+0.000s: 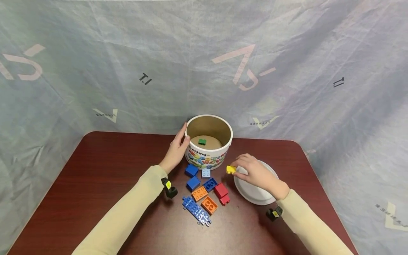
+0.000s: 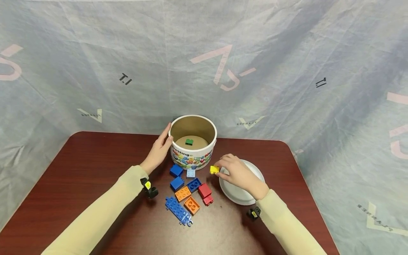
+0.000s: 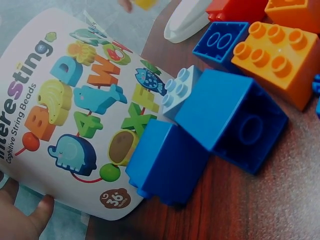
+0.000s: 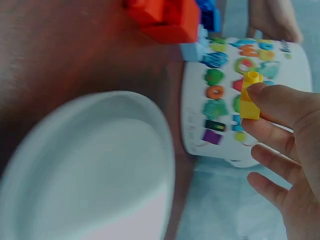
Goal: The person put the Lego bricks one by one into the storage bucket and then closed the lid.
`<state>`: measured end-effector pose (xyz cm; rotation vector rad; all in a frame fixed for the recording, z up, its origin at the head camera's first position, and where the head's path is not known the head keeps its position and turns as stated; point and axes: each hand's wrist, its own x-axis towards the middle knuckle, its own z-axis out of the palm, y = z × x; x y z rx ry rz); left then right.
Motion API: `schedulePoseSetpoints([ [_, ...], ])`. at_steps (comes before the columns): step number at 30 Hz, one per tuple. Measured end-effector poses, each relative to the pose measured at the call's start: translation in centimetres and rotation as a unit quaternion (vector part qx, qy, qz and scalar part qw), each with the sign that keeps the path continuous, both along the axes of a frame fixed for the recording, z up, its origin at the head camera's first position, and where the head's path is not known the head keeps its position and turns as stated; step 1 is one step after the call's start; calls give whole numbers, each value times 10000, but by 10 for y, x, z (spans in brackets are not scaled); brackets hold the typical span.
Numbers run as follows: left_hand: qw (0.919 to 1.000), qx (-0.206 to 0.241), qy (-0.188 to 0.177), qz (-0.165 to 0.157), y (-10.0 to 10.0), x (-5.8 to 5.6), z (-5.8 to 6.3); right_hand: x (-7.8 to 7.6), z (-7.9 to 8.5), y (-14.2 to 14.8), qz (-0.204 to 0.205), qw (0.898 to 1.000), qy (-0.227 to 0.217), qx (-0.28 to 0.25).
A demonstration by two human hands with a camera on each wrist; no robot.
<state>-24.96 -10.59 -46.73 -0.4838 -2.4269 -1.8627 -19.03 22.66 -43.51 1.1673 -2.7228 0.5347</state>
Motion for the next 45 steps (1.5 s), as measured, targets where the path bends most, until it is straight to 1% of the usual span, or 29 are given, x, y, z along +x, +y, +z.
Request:
schedulePoseSetpoints([
  [3, 10000, -14, 26, -2, 0, 0, 1, -3, 12, 1, 35, 9999, 105, -17],
  [6, 10000, -20, 21, 1, 0, 0, 1, -6, 23, 2, 66, 9999, 101, -51],
  [16, 10000, -13, 14, 26, 1, 1, 0, -17, 54, -3, 292, 9990, 327, -84],
  [23, 10000, -69, -27, 29, 0, 1, 1, -31, 71, -12, 504, 9966, 629, -152],
  [27, 9999, -93, -51, 49, 1, 2, 2, -39, 80, -19, 541, 9961, 676, -158],
  [33, 9999, -122, -81, 59, 0, 1, 3, -51, 87, -29, 453, 9971, 607, -81],
  [38, 9999, -125, -41, 77, -2, 0, 1, -62, 90, -41, 339, 9983, 473, -9],
  [39, 9999, -109, -81, 80, -1, 3, 7, -65, 89, -43, 319, 9985, 452, 17],
  [45, 9999, -78, -66, 124, -2, 2, 6, -80, 88, -58, 206, 9993, 308, 90],
])
